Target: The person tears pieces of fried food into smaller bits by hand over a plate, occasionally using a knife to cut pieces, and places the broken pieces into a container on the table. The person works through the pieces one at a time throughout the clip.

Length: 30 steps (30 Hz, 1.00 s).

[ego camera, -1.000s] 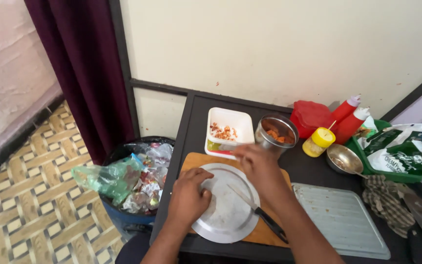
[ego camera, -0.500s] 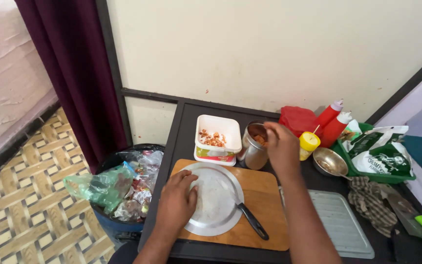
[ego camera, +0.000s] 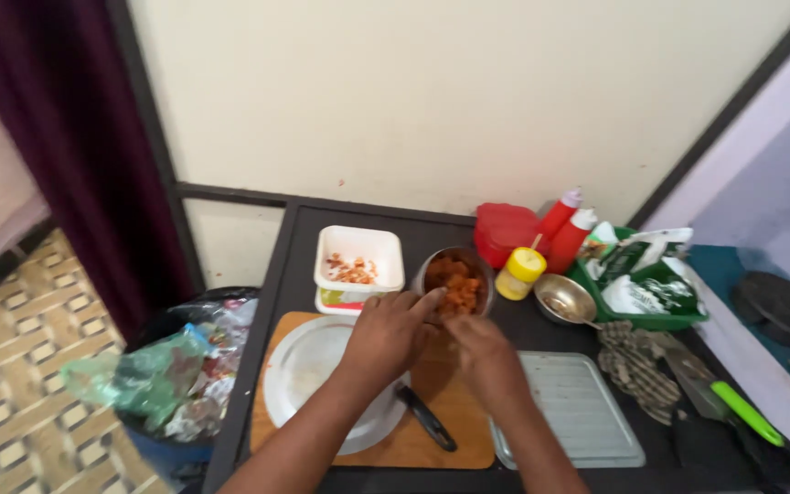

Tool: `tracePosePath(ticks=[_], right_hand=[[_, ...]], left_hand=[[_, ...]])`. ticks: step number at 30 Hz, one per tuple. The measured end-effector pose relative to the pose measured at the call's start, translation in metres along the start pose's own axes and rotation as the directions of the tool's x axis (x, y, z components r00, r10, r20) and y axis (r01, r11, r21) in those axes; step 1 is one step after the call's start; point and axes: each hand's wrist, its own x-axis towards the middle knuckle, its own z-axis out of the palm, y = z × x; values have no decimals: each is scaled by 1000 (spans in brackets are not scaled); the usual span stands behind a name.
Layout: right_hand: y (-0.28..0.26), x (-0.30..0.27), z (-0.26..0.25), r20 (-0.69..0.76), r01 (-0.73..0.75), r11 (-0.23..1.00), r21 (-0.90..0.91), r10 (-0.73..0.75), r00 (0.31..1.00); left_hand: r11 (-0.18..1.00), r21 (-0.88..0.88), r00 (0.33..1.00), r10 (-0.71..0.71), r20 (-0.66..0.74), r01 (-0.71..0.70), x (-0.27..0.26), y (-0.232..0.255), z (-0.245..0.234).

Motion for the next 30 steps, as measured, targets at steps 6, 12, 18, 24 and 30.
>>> tracePosePath(ticks=[6,12,18,24,30], right_hand=[[-12,13,-30,74,-30,995,90,24,997],[-10,61,-30,-85,-84,996,-2,84,993],[-22,97,-4,54,-173,933,-316,200,978],[-13,110,29,74,-154,905,-396,199,977],[-20,117,39,155,-241,865,-441,337,928]], left_hand=[[999,33,999,31,33,-32,-3,-13,22],[994,-88,998,56,-30,-59,-9,-21,20],[987,-157,997,13,-70,-24,-10,-22,28],[977,-214,994,-18,-108,-6,-9,-26,24],[969,-248,988,-30,-149,-8,-8,-19,12]])
